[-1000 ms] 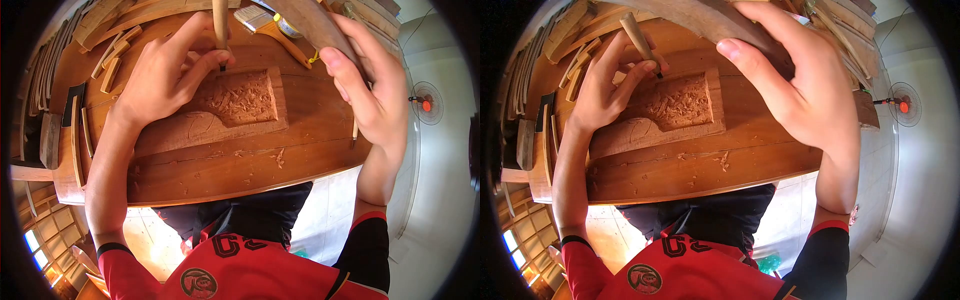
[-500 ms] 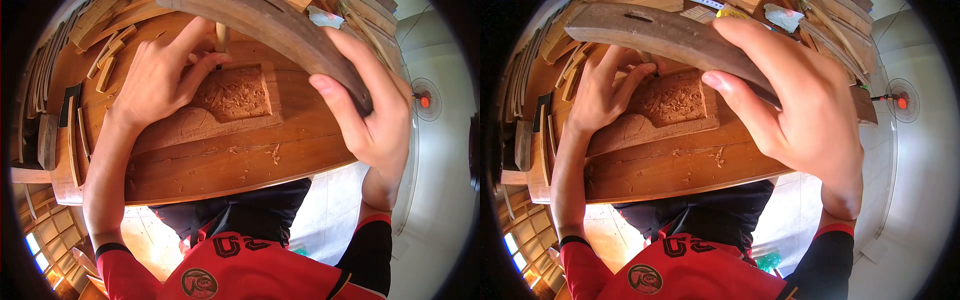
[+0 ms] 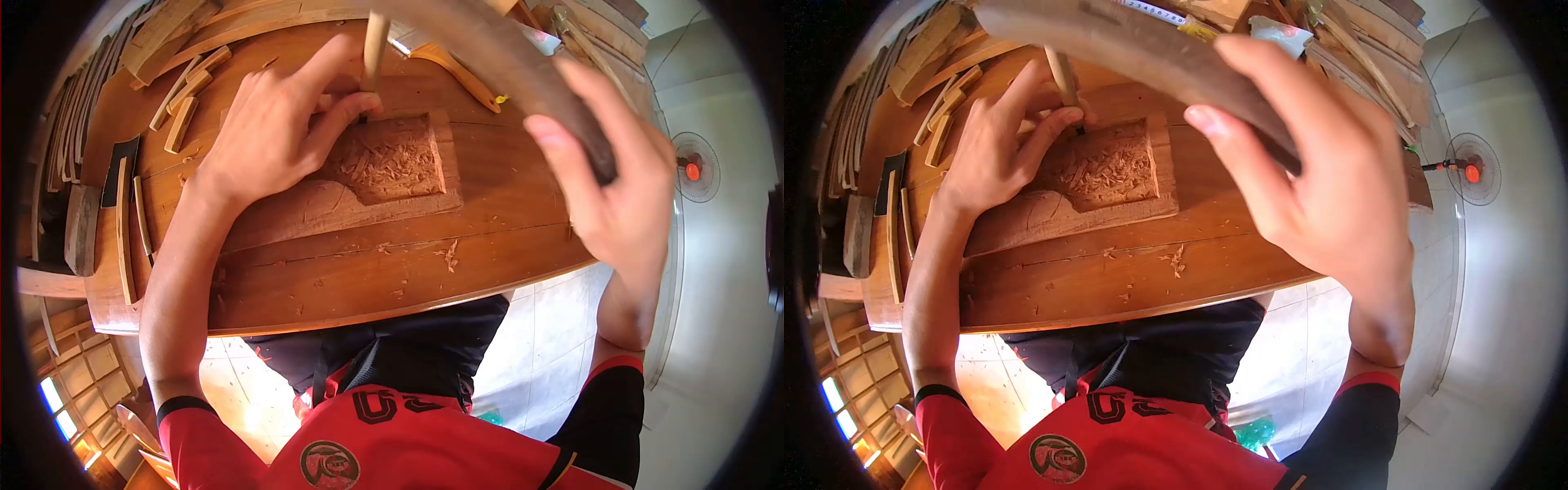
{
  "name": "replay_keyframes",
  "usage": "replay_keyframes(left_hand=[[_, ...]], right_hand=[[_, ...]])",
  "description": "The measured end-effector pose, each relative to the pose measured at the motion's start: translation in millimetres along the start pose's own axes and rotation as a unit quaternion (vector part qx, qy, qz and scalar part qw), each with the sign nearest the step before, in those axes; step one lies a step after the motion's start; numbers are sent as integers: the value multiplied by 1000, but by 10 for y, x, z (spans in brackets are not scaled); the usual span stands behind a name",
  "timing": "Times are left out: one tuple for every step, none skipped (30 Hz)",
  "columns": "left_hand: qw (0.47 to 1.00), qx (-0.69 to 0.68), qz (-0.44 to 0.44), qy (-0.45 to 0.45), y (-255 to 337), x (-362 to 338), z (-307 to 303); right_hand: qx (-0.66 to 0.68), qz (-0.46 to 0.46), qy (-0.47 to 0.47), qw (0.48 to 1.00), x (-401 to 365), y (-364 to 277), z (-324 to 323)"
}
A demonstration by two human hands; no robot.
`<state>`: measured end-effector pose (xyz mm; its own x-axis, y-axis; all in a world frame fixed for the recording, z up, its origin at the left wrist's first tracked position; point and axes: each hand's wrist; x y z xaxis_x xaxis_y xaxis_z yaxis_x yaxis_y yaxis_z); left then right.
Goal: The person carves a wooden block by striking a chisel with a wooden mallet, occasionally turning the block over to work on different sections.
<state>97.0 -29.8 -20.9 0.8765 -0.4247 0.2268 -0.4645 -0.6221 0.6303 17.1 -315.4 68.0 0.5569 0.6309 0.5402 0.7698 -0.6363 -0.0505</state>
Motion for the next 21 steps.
replay_keyframes(left_hand=[[999, -28, -13, -9, 1, -7, -5], [996, -74, -32, -29, 0, -9, -7], [991, -120, -48, -46, 1, 11, -15], [982, -164, -64, -62, 0, 39, -18], [976, -195, -70, -71, -32, 57, -12], [968, -225, -77, -79, -84, 72, -10], [960, -255, -84, -85, -108, 84, -12], [960, -254, -83, -88, -104, 78, -13], [960, -258, -83, -75, -74, 65, -6], [959, -263, -83, -63, -32, 47, 11], [958, -267, -84, -53, -10, 26, 26], [969, -229, -79, -48, 2, 12, 17], [978, -192, -73, -43, 23, 11, -5], [985, -155, -67, -38, 38, 6, -4], [989, -137, -57, -23, 49, -9, 15], [992, -118, -48, -8, 65, -28, 31], [994, -98, -39, 9, 73, -40, 40], [998, -56, -19, 18, 67, -44, 37], [999, -13, 2, 29, 53, -50, 28], [999, 29, 22, 39, 41, -57, 22], [998, 50, 26, 38, 35, -64, 21]], right_hand=[[29, 39, 9, 999, 23, -35, -14], [57, 77, 20, 995, 48, -67, -26], [85, 115, 34, 989, 73, -99, -39], [112, 136, 37, 984, 77, -69, -11], [139, 159, 39, 977, 70, -44, 28], [136, 161, 60, 976, 51, -11, 117], [161, 173, 55, 970, 55, 6, 170], [186, 185, 51, 964, 65, 19, 213], [212, 196, 46, 956, 64, 30, 243], [224, 205, 45, 952, 49, 35, 266], [223, 196, 45, 954, 43, 40, 276], [221, 188, 44, 956, 39, 42, 277], [218, 180, 42, 958, 35, 45, 268], [199, 168, 35, 965, 28, 51, 241], [180, 154, 28, 971, 24, 58, 203], [162, 140, 21, 977, 22, 56, 175], [138, 115, 25, 983, 21, 45, 162], [114, 89, 30, 989, 17, 26, 149], [90, 63, 35, 993, 14, 1, 130], [62, 53, 30, 996, 15, -52, 85], [33, 44, 25, 998, 17, -120, 25]])
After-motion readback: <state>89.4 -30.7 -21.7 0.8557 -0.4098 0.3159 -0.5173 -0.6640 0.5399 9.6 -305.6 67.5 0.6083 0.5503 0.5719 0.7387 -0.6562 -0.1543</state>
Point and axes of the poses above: each hand's wrist, its own x-axis towards the middle knuckle, its own z-axis out of the palm, y = z × x, and after that the axes turned 14 degrees about -z, right-handed
